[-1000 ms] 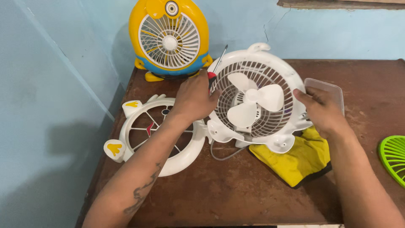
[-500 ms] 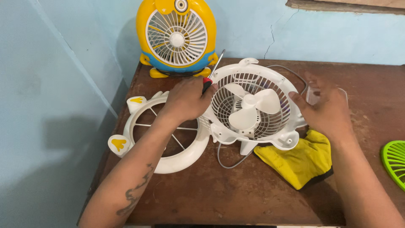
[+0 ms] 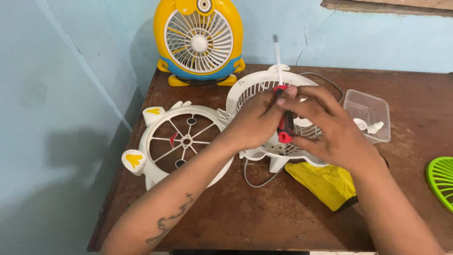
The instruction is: The person assembles a white electric fan by inserting and tightening the fan blades into the motor housing using a screwdriver, then wipes the blades with a yellow cloth. The fan cage and front cover remain disassembled on the table.
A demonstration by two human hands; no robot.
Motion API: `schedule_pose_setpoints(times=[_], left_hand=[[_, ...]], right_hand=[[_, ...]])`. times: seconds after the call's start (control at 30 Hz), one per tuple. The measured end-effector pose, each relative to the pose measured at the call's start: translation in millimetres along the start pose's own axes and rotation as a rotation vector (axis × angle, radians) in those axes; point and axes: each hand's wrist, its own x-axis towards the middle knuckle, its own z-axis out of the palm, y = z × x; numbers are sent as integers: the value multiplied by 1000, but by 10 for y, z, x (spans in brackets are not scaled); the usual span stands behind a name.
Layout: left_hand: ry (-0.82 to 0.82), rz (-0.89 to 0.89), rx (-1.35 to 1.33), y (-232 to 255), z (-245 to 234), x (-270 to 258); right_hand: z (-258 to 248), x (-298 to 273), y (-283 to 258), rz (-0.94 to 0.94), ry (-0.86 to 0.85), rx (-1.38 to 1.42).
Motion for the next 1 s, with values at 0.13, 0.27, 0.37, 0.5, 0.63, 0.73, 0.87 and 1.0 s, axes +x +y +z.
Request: schedule_pose_setpoints(times=[0.13,0.27,0.37,0.5,0.63,0.73,0.87,1.0], left_hand=[[-153,-164,-45,-88,45,68],[-211,-174,53,-58,69,62],[-246,5,212,31,106,-26],[-213,455,510,119,212,-277],[-264,583,775,182,708,-621],[-480,536,702,116,1146,-851],[-188,611,882,-84,1469,-724],[-465,489,835,-67,1401,-701]], right_hand=[[74,-60,66,-33,201,34],[19,-110,127,-73,329,-93],[-100,-182,146,-46,455,59],[-462,-479,121,116,396,61],[-852,-812,238,324,38,-250],[-846,-1105,327,366,-105,-118],[-754,-1431,476,584,-160,-88],[-672,-1628,649,724,-204,-137]])
